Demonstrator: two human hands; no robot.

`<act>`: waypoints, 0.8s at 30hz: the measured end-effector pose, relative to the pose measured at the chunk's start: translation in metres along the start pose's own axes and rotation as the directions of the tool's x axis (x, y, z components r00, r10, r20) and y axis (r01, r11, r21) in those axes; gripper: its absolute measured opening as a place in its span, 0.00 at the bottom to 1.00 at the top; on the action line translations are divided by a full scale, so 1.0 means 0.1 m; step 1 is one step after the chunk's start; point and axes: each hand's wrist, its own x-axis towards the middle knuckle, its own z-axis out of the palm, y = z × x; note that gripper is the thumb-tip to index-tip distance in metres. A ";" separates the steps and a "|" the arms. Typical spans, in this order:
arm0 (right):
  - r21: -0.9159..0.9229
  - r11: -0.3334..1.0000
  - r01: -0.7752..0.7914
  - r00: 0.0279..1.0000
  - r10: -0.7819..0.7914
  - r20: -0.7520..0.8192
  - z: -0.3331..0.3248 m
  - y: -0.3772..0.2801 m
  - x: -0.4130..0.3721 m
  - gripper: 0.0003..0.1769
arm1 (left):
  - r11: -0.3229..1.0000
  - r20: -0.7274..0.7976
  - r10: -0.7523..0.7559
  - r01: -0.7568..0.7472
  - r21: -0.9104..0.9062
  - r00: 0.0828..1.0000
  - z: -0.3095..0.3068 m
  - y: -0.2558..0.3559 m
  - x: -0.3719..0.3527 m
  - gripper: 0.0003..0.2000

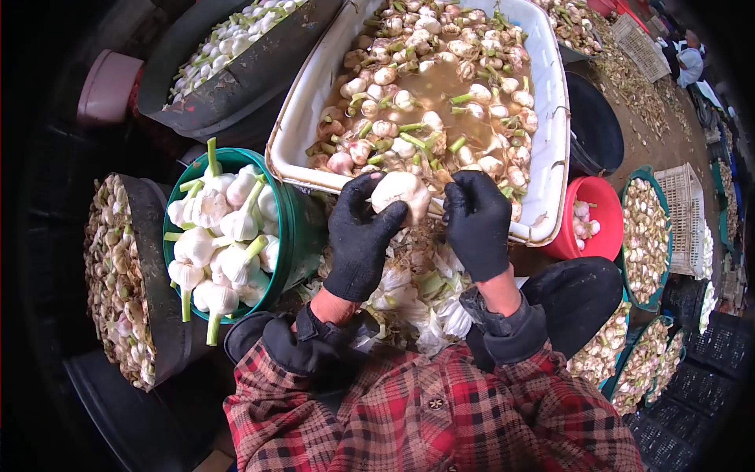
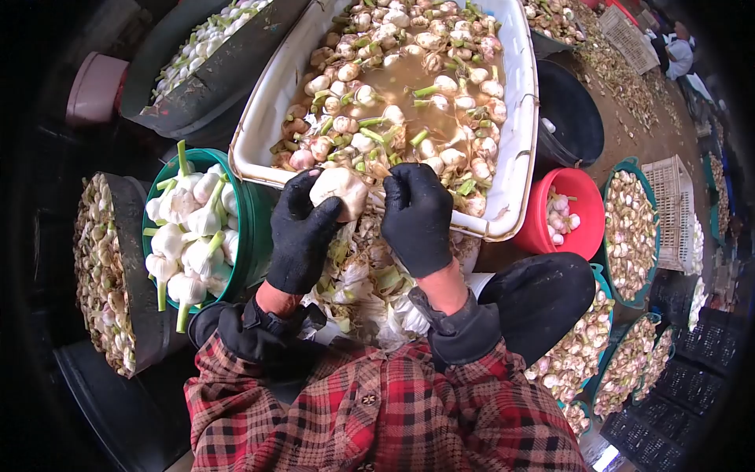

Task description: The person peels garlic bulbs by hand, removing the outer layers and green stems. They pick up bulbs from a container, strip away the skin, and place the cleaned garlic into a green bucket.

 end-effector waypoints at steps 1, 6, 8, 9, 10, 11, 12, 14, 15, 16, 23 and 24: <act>0.096 0.995 0.006 1.000 -0.005 -0.005 -0.03 0.00 -0.01 0.07 | 0.999 -0.033 0.023 -0.022 0.033 0.999 0.01 0.01 0.00 0.24; 0.017 0.982 0.188 0.981 -0.189 0.053 -0.04 -0.27 -0.02 0.11 | 0.990 -0.083 0.078 -0.067 0.122 0.994 0.11 0.09 -0.06 0.24; -0.044 0.977 0.208 0.977 -0.205 0.061 -0.03 -0.28 -0.06 0.09 | 0.989 -0.084 0.124 -0.116 0.093 0.989 0.10 0.06 -0.07 0.25; -0.045 0.978 0.206 0.977 -0.203 0.063 -0.03 -0.29 -0.07 0.09 | 0.989 -0.085 0.122 -0.114 0.093 0.989 0.09 0.04 -0.07 0.25; -0.085 0.970 0.226 0.974 -0.222 0.052 -0.02 -0.30 -0.07 0.08 | 0.977 -0.085 0.154 -0.139 0.160 0.984 0.09 0.02 -0.08 0.24; -0.126 0.961 0.246 0.969 -0.243 0.043 -0.02 -0.31 -0.08 0.07 | 0.960 -0.084 0.186 -0.163 0.225 0.979 0.08 0.01 -0.09 0.23; -0.127 0.961 0.246 0.969 -0.242 0.045 -0.01 -0.31 -0.09 0.07 | 0.961 -0.085 0.185 -0.162 0.224 0.979 0.08 0.00 -0.09 0.23; -0.149 0.951 0.271 0.962 -0.270 0.031 0.01 -0.32 -0.09 0.06 | 0.910 -0.055 0.252 -0.217 0.354 0.966 0.06 0.00 -0.09 0.22; -0.149 0.951 0.272 0.962 -0.270 0.031 0.01 -0.32 -0.09 0.06 | 0.910 -0.055 0.253 -0.218 0.354 0.966 0.05 0.00 -0.09 0.22; -0.142 0.954 0.263 0.965 -0.259 0.045 0.00 -0.30 -0.09 0.06 | 0.921 -0.034 0.238 -0.214 0.326 0.971 0.04 0.00 -0.08 0.22; -0.050 0.998 0.035 0.998 -0.037 -0.044 -0.20 -0.09 0.01 0.05 | 1.000 0.184 0.012 -0.013 0.003 0.983 -0.05 0.12 0.00 0.23; -0.050 0.998 0.035 0.998 -0.037 -0.046 -0.27 -0.01 0.05 0.05 | 1.000 0.186 0.012 -0.013 0.004 0.983 -0.08 0.15 0.00 0.23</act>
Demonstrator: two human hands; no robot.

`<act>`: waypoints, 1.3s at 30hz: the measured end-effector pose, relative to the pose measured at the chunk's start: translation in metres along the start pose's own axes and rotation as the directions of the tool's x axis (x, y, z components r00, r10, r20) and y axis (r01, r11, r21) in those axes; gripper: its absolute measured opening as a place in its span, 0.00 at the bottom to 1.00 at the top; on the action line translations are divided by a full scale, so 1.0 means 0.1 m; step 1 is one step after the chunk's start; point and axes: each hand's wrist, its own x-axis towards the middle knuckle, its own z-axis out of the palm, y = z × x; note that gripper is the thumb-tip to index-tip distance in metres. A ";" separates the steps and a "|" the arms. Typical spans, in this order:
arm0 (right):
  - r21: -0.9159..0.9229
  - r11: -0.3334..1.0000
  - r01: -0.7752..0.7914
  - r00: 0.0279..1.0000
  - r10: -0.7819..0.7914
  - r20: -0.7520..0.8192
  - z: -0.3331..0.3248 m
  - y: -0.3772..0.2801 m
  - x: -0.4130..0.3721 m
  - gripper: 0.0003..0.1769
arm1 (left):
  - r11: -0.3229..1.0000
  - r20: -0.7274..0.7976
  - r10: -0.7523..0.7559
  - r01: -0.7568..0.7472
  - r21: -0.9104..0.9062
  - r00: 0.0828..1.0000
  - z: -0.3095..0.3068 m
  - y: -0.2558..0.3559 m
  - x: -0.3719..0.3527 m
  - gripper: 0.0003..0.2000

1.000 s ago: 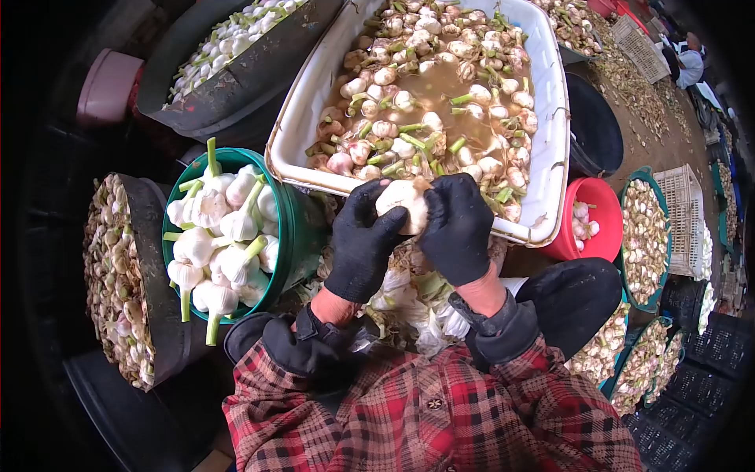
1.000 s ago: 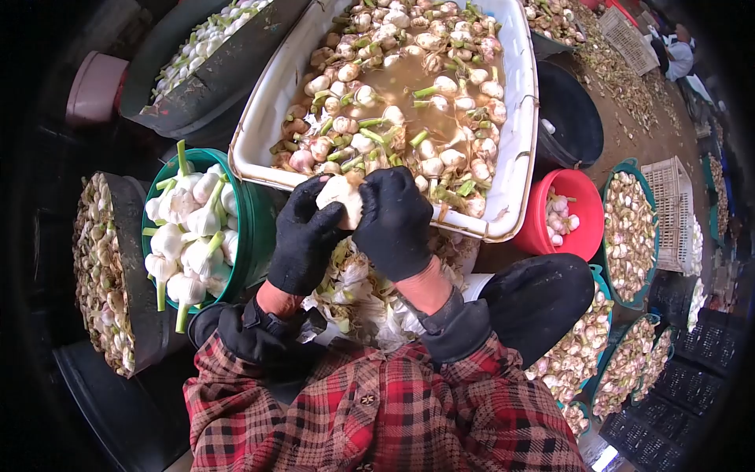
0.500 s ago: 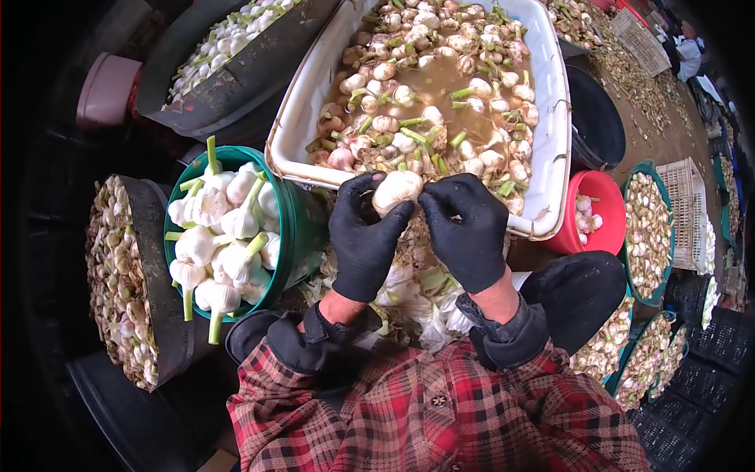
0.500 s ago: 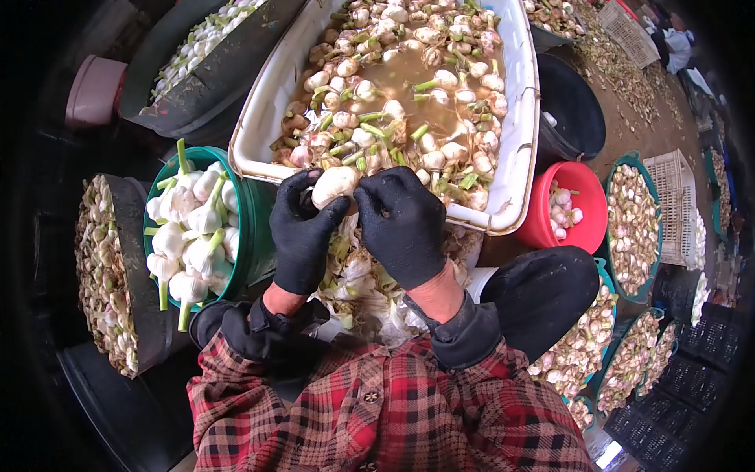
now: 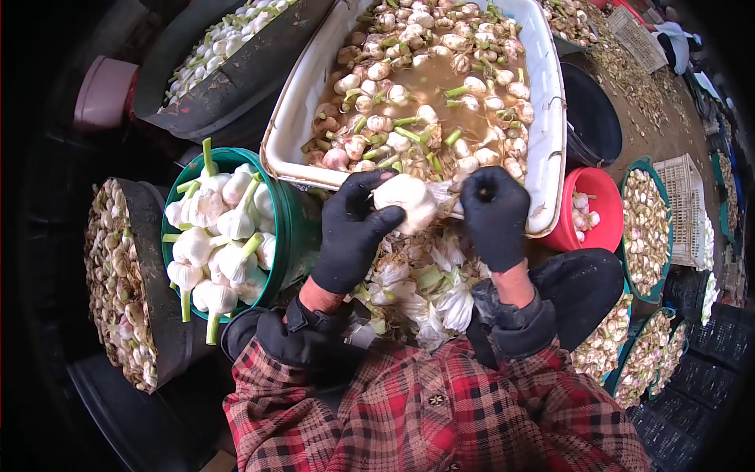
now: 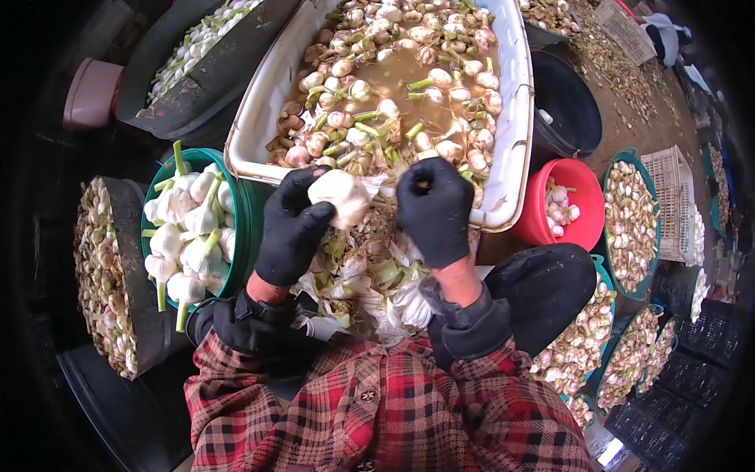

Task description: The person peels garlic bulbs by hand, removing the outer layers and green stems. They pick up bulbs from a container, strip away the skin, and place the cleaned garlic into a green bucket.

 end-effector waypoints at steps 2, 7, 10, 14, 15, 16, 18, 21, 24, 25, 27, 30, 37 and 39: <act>-0.203 0.979 -0.002 0.999 -0.007 -0.040 -0.14 0.16 0.06 0.05 | 0.969 0.055 -0.090 0.100 -0.225 0.994 -0.02 0.08 0.01 0.23; -0.056 0.981 0.186 0.981 -0.182 0.065 -0.24 -0.02 0.09 0.07 | 0.953 0.149 0.154 -0.186 0.238 0.977 -0.01 0.11 0.03 0.24; 0.080 0.989 0.123 0.983 -0.132 0.126 -0.13 -0.34 -0.03 0.08 | 0.971 0.135 0.100 -0.126 0.204 0.986 -0.02 0.01 0.04 0.24; 0.224 0.969 -0.108 0.978 0.063 0.201 0.05 -0.31 -0.13 0.08 | 0.991 0.058 0.113 -0.117 0.059 0.992 0.01 -0.07 0.06 0.27; 0.222 0.968 -0.114 0.977 0.069 0.203 0.07 -0.30 -0.14 0.07 | 0.992 0.013 0.005 -0.004 -0.129 1.000 0.03 -0.08 0.05 0.29; 0.220 0.968 -0.121 0.976 0.076 0.204 0.09 -0.30 -0.15 0.06 | 0.992 0.010 0.003 -0.002 -0.129 1.000 0.05 -0.09 0.04 0.29; 0.169 0.982 -0.085 0.977 0.048 0.210 0.11 -0.28 -0.18 0.04 | 0.999 0.020 0.034 -0.035 0.023 0.999 0.10 -0.07 0.02 0.32; 0.056 0.998 0.005 0.985 -0.014 0.173 0.11 -0.24 -0.20 0.02 | 0.993 0.021 -0.025 0.023 0.120 0.999 0.09 -0.03 0.00 0.32; -0.061 0.997 0.036 0.994 -0.030 0.103 0.04 -0.08 -0.21 0.02 | 1.000 0.020 0.003 -0.003 -0.017 1.000 0.07 -0.03 0.01 0.32; -0.113 0.993 0.018 0.997 -0.010 0.075 -0.02 -0.01 -0.19 0.03 | 1.000 0.020 0.003 -0.003 -0.017 1.000 0.04 -0.05 0.03 0.32; -0.191 0.979 0.069 0.995 -0.053 0.089 -0.14 0.06 -0.14 0.05 | 0.987 0.098 -0.085 0.097 -0.129 0.992 -0.02 -0.08 0.06 0.32; -0.219 0.969 0.113 0.990 -0.092 0.105 -0.22 0.02 -0.06 0.12 | 0.978 0.112 -0.148 0.162 -0.129 0.983 0.03 -0.01 0.03 0.34; 0.043 0.968 0.249 0.934 -0.251 0.253 -0.04 -0.22 -0.06 0.12 | 0.967 0.229 -0.212 0.237 -0.088 0.950 0.04 0.00 0.01 0.35; 0.055 0.971 0.234 0.932 -0.241 0.270 -0.04 -0.20 -0.07 0.11 | 0.939 0.229 -0.231 0.279 -0.201 0.946 0.05 0.01 0.00 0.35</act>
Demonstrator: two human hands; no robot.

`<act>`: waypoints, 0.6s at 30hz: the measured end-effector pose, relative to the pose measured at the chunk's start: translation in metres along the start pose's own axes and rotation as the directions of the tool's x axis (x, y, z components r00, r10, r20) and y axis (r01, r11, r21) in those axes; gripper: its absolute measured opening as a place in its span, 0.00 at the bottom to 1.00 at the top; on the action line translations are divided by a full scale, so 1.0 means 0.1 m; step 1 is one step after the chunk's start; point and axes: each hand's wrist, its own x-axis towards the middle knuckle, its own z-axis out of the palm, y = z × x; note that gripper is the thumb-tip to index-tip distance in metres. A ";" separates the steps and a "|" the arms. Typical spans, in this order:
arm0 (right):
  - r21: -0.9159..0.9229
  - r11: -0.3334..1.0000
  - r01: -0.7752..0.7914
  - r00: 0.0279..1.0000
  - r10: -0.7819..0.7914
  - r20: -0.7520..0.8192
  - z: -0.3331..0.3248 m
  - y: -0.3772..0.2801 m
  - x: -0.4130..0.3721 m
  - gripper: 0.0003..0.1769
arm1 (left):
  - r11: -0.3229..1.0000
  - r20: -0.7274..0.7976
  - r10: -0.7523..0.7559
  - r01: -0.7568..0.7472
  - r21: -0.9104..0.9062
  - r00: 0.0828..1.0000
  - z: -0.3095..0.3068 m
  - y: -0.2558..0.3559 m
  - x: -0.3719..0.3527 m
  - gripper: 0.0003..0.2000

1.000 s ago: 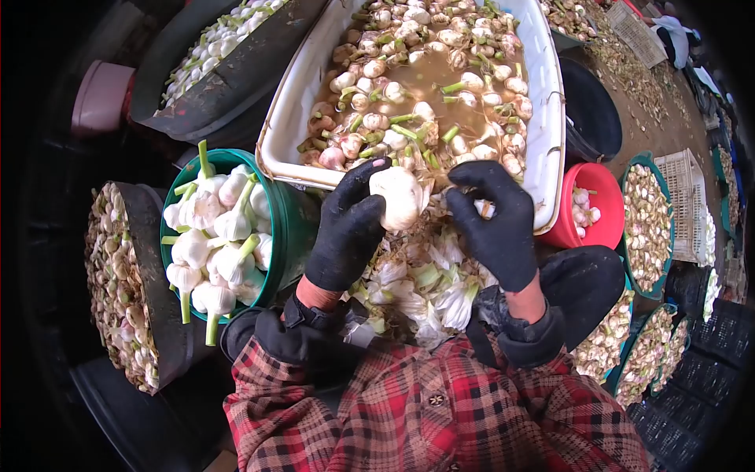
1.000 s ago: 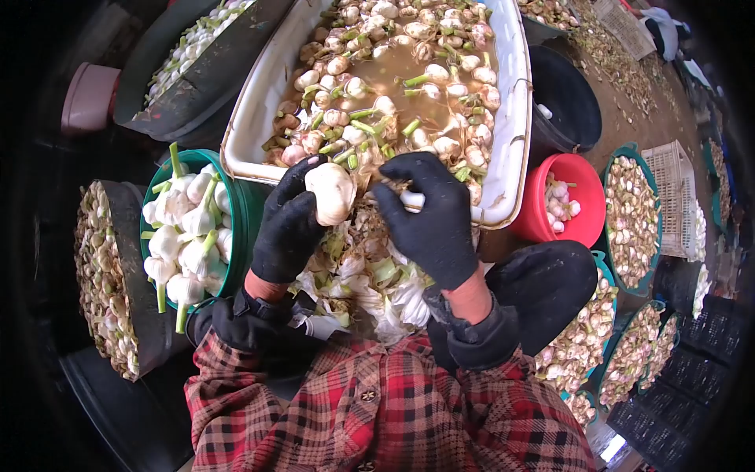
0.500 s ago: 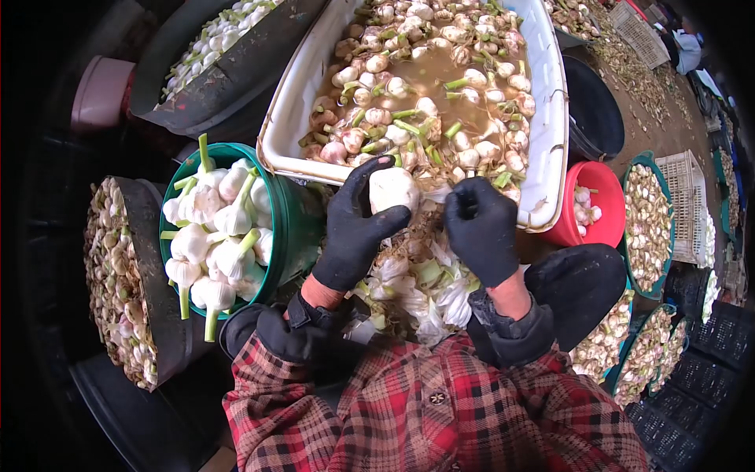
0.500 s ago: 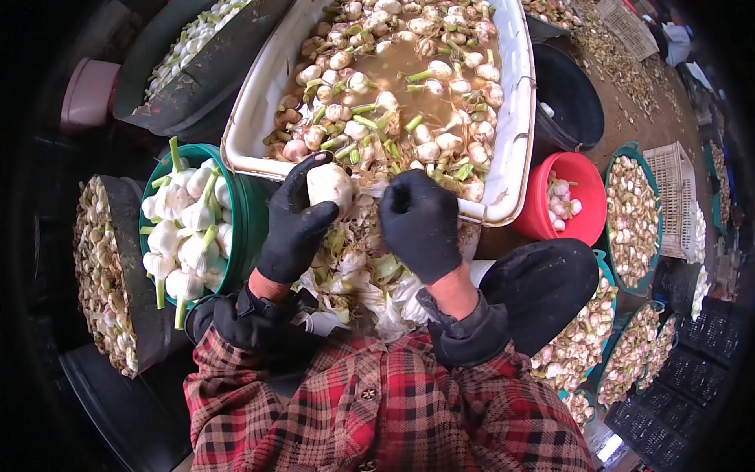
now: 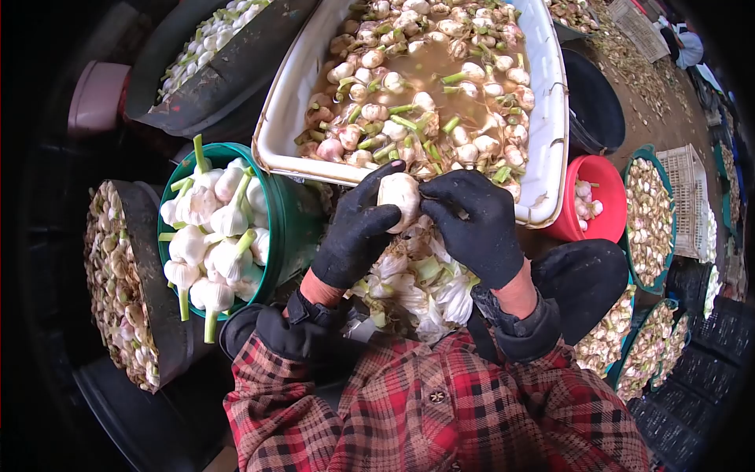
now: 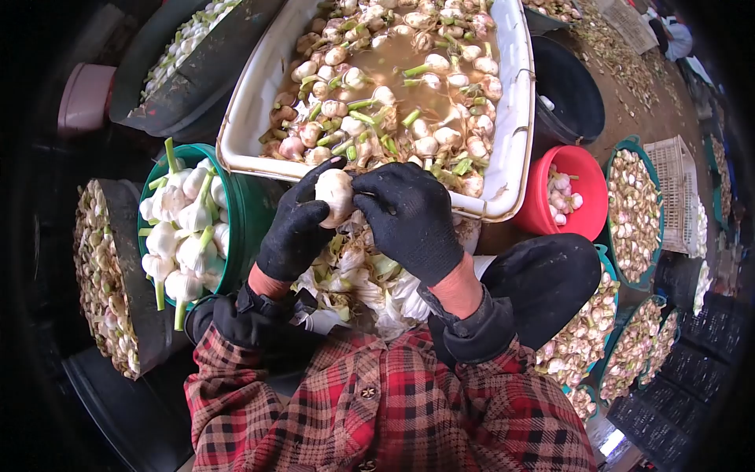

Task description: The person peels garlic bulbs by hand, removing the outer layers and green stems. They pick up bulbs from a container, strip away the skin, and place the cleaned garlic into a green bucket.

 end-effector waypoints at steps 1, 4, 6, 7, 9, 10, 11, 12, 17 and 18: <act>0.013 1.000 -0.011 1.000 0.011 0.015 0.00 0.01 -0.01 0.11 | 1.000 -0.003 -0.001 0.001 -0.003 1.000 -0.01 -0.01 -0.01 0.35; -0.075 0.997 0.034 0.999 -0.035 -0.008 0.04 0.03 -0.05 0.09 | 1.000 -0.003 -0.021 0.021 0.002 1.000 -0.01 -0.04 -0.01 0.36; -0.130 0.988 0.077 0.997 -0.080 -0.014 0.07 0.04 -0.06 0.07 | 0.993 -0.005 -0.062 0.061 -0.096 0.998 -0.03 -0.09 -0.01 0.35; -0.185 0.976 0.119 0.992 -0.125 -0.020 0.08 0.05 -0.06 0.06 | 0.993 -0.005 -0.062 0.062 -0.096 0.998 -0.05 -0.11 0.00 0.35; -0.210 0.970 0.122 0.992 -0.125 -0.003 0.08 0.07 -0.08 0.05 | 0.997 0.028 -0.072 0.073 -0.018 0.997 -0.07 -0.13 0.02 0.35; -0.234 0.964 0.127 0.992 -0.126 0.017 0.07 0.07 -0.09 0.05 | 0.997 0.030 -0.074 0.075 -0.018 0.997 -0.07 -0.11 0.04 0.35; -0.235 0.964 0.125 0.992 -0.124 0.016 0.06 0.08 -0.10 0.05 | 0.980 0.000 -0.101 0.099 0.174 0.995 -0.05 -0.06 0.05 0.35; -0.241 0.964 0.110 0.994 -0.107 0.024 0.05 0.08 -0.12 0.05 | 0.925 -0.035 -0.119 0.123 0.358 0.992 -0.03 -0.01 0.06 0.36; -0.142 0.989 0.027 1.000 -0.028 -0.002 0.08 0.20 -0.15 0.04 | 0.659 0.109 0.038 -0.107 0.744 0.993 -0.16 -0.07 0.04 0.38; -0.063 0.996 -0.058 0.998 0.058 0.006 0.09 0.22 -0.16 0.04 | 0.650 0.160 0.037 -0.146 0.746 0.986 -0.13 -0.03 0.02 0.38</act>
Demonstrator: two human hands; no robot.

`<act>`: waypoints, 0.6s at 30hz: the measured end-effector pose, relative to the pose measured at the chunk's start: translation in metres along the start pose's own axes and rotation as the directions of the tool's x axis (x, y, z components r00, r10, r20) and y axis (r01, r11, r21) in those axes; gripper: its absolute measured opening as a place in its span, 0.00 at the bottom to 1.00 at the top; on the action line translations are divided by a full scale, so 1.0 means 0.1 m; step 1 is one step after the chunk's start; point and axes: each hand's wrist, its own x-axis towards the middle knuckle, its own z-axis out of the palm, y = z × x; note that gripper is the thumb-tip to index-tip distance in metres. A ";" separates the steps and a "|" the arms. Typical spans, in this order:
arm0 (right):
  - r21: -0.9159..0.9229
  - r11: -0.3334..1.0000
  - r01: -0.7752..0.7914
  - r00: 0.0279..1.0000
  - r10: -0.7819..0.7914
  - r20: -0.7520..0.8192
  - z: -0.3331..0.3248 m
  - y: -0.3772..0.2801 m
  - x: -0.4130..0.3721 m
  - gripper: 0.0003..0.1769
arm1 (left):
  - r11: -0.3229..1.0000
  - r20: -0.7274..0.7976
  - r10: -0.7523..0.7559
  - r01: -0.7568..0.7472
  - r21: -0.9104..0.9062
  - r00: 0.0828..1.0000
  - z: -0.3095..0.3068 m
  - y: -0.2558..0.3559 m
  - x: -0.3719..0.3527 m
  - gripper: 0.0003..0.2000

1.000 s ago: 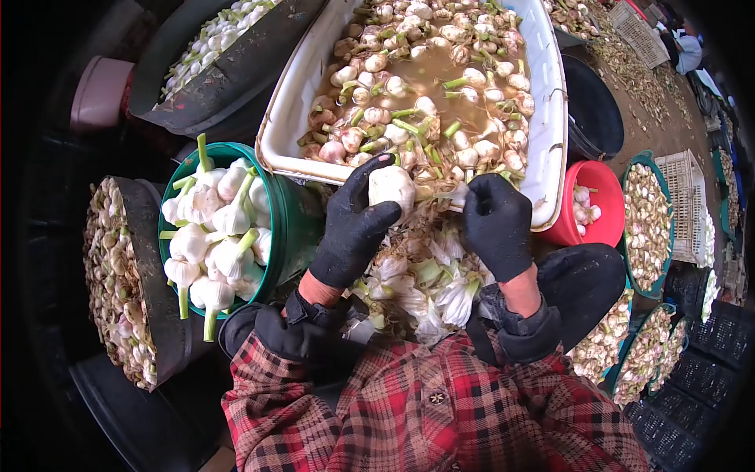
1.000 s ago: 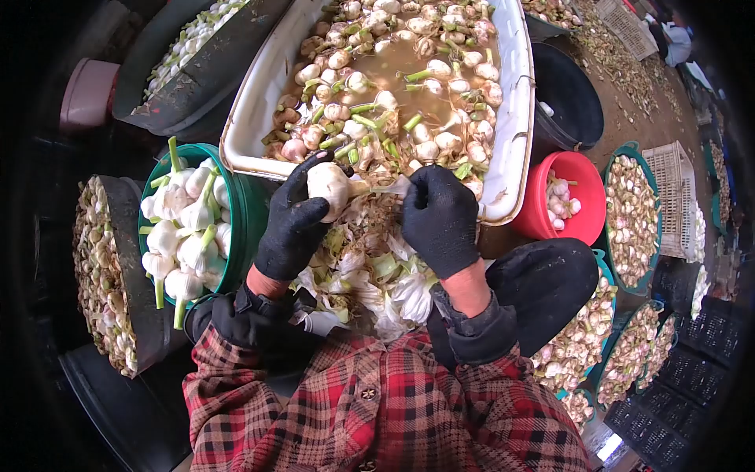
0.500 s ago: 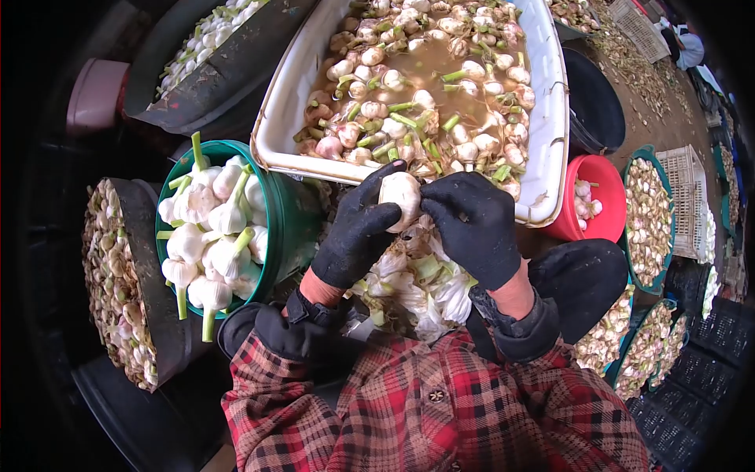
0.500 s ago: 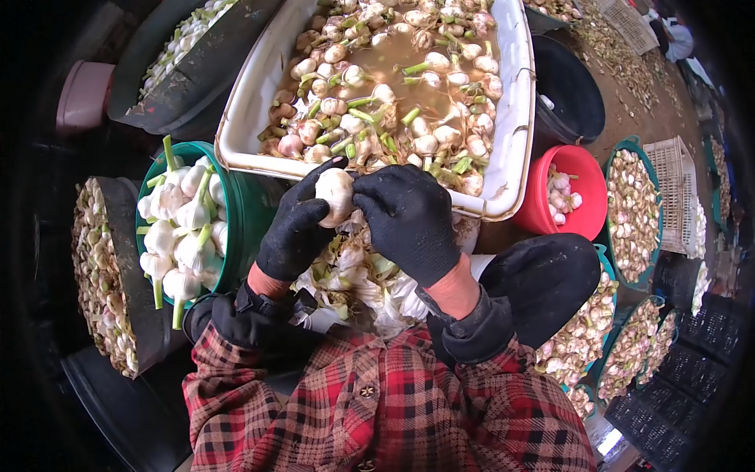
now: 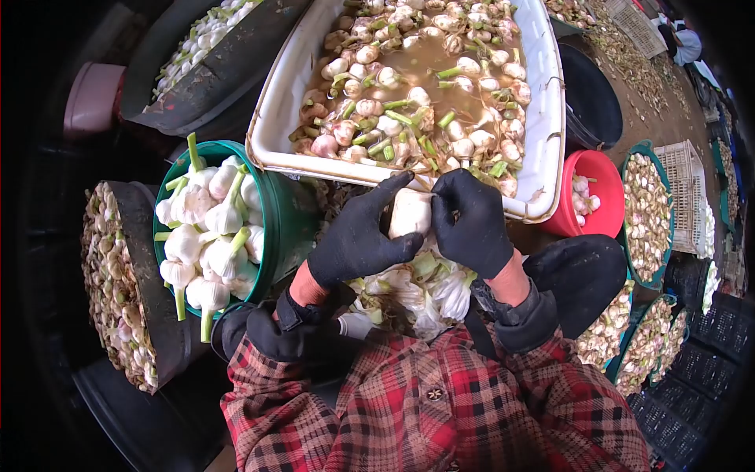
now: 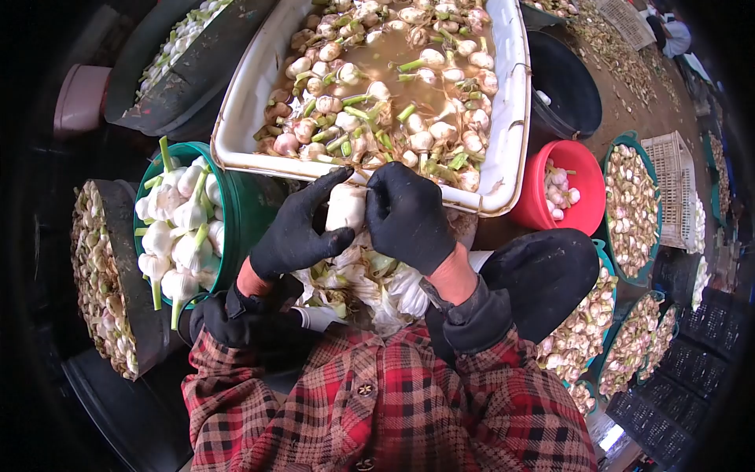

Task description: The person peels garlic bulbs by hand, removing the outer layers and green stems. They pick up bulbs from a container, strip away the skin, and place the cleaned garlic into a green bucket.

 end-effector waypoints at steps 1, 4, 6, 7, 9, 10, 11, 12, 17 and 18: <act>0.077 0.993 -0.084 0.996 0.083 0.022 0.00 0.02 -0.01 0.05 | 0.999 0.033 0.038 -0.038 0.008 0.999 0.00 0.03 -0.01 0.39; 0.215 0.939 -0.268 0.963 0.255 0.088 -0.08 -0.06 0.01 0.06 | 0.998 0.027 0.058 -0.057 -0.027 0.998 -0.02 0.04 0.00 0.40; 0.345 0.907 -0.244 0.970 0.236 0.066 -0.07 -0.07 0.02 0.06 | 0.989 0.009 0.083 -0.082 -0.119 0.996 0.01 0.01 0.01 0.39; 0.469 0.857 -0.214 0.974 0.221 0.040 -0.07 -0.07 0.02 0.06 | 0.972 -0.009 0.107 -0.107 -0.209 0.994 0.03 -0.02 0.02 0.39; 0.400 0.891 -0.213 0.976 0.211 0.049 -0.09 -0.08 -0.01 0.05 | 0.985 -0.091 0.124 -0.134 -0.112 0.988 0.11 -0.10 0.04 0.37; 0.332 0.920 -0.209 0.978 0.201 0.058 -0.10 -0.09 -0.02 0.05 | 0.988 -0.169 0.149 -0.153 -0.009 0.974 0.13 -0.12 0.05 0.35; 0.333 0.920 -0.208 0.978 0.201 0.056 -0.08 -0.08 -0.03 0.05 | 0.988 -0.167 0.150 -0.153 -0.008 0.975 0.14 -0.09 0.05 0.35; 0.279 0.940 -0.195 0.981 0.191 0.043 -0.05 -0.06 -0.05 0.05 | 0.999 -0.180 0.037 -0.034 0.020 0.983 0.15 -0.04 0.05 0.32; 0.196 0.954 -0.225 0.974 0.217 0.064 -0.04 -0.04 -0.05 0.05 | 1.000 -0.192 -0.030 0.030 -0.001 0.981 0.16 0.02 0.01 0.25; 0.218 0.942 -0.256 0.967 0.247 0.068 -0.02 0.00 -0.05 0.05 | 0.999 -0.207 0.038 -0.039 0.002 0.978 0.16 0.05 0.02 0.23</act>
